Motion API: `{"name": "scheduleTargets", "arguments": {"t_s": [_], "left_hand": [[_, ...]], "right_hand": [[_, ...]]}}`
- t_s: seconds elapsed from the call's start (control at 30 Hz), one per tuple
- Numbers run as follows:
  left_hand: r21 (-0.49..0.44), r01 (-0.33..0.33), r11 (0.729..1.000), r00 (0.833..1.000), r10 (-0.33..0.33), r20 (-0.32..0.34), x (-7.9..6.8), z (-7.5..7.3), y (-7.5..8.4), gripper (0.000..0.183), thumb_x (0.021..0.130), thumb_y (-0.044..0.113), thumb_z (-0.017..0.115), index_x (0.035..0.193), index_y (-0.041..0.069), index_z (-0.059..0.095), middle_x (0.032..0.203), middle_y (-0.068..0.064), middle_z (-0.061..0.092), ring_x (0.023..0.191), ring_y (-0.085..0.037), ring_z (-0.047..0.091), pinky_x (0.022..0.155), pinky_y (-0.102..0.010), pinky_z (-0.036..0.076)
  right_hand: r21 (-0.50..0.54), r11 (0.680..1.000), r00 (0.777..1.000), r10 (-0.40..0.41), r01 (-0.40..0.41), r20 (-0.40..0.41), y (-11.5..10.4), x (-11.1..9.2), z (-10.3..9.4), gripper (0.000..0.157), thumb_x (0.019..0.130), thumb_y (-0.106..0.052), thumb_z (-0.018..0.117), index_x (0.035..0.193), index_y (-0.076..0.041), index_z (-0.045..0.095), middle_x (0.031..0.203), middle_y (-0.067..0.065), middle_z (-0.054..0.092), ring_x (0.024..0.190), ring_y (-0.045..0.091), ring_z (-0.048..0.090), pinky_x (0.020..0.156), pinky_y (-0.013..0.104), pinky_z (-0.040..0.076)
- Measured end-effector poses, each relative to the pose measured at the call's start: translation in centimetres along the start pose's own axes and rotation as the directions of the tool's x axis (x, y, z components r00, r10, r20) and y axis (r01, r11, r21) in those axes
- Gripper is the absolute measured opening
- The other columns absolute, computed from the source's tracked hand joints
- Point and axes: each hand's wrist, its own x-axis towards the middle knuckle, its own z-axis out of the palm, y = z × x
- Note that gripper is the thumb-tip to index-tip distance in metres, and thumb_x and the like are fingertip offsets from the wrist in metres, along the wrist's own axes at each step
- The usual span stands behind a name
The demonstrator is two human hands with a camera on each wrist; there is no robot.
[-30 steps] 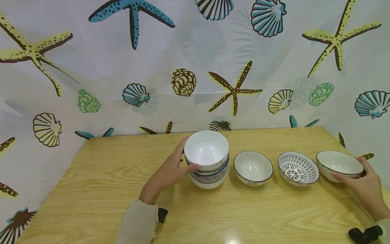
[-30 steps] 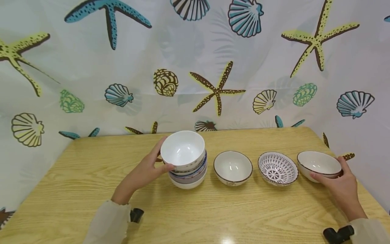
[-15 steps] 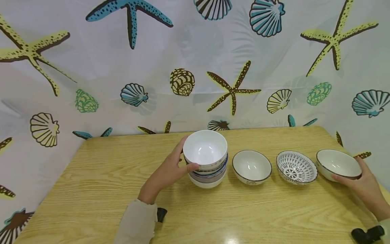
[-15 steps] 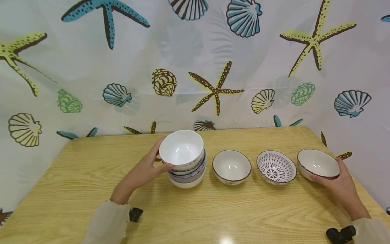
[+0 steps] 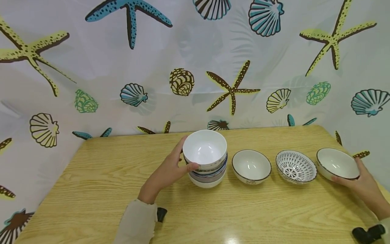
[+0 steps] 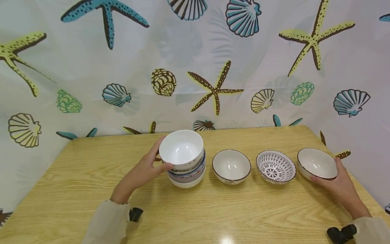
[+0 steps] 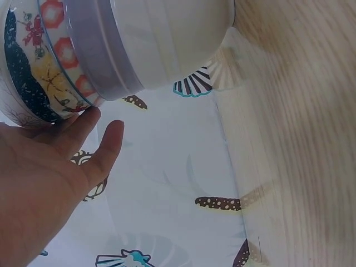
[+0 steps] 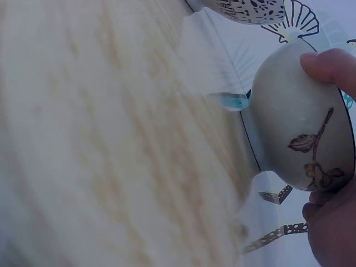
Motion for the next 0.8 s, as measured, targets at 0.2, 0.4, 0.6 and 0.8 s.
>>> {"name": "scheduleTargets", "arguments": {"t_s": [0.2,0.4,0.6,0.8], "left_hand": [[-0.004,-0.009,1.0,1.0,0.009,0.001,-0.02,-0.09,0.08,0.099,0.082,0.06,0.064,0.154,0.019,0.009,0.157,-0.008,0.02,0.143,-0.033,0.024,0.107,-0.063,0.029],[0.002,-0.012,1.0,1.0,0.012,-0.006,-0.01,-0.22,0.08,0.097,0.082,0.058,0.065,0.153,0.021,0.012,0.157,-0.007,0.021,0.143,-0.032,0.024,0.107,-0.064,0.028],[-0.002,-0.014,1.0,1.0,0.014,0.0,0.06,-0.26,0.22,0.095,0.081,0.058,0.066,0.153,0.021,0.015,0.155,-0.006,0.025,0.143,-0.031,0.025,0.109,-0.063,0.026],[0.042,0.004,0.999,1.0,-0.004,0.006,0.17,-0.3,0.4,0.1,0.08,0.061,0.064,0.153,0.019,0.012,0.155,-0.008,0.024,0.143,-0.031,0.024,0.11,-0.06,0.027]], "right_hand": [[-0.047,0.998,0.999,-0.048,0.047,-0.016,-0.14,0.05,-0.03,0.1,0.087,-0.028,0.071,0.15,0.004,0.001,0.136,0.041,0.026,0.111,0.053,0.037,0.074,0.038,0.045],[-0.065,0.995,0.997,-0.074,0.071,-0.037,-0.14,0.22,0.07,0.097,0.084,-0.028,0.074,0.149,0.005,0.009,0.134,0.037,0.032,0.102,0.044,0.041,0.06,0.012,0.036],[-0.038,0.997,0.998,-0.062,0.061,-0.025,-0.14,0.12,0.03,0.1,0.084,-0.026,0.074,0.148,0.008,0.004,0.134,0.04,0.029,0.106,0.051,0.039,0.058,0.012,0.036],[-0.053,0.996,0.996,-0.079,0.078,-0.031,-0.22,-0.08,-0.25,0.094,0.082,-0.025,0.076,0.145,0.008,0.014,0.131,0.037,0.033,0.098,0.029,0.048,0.058,0.012,0.037]]}}
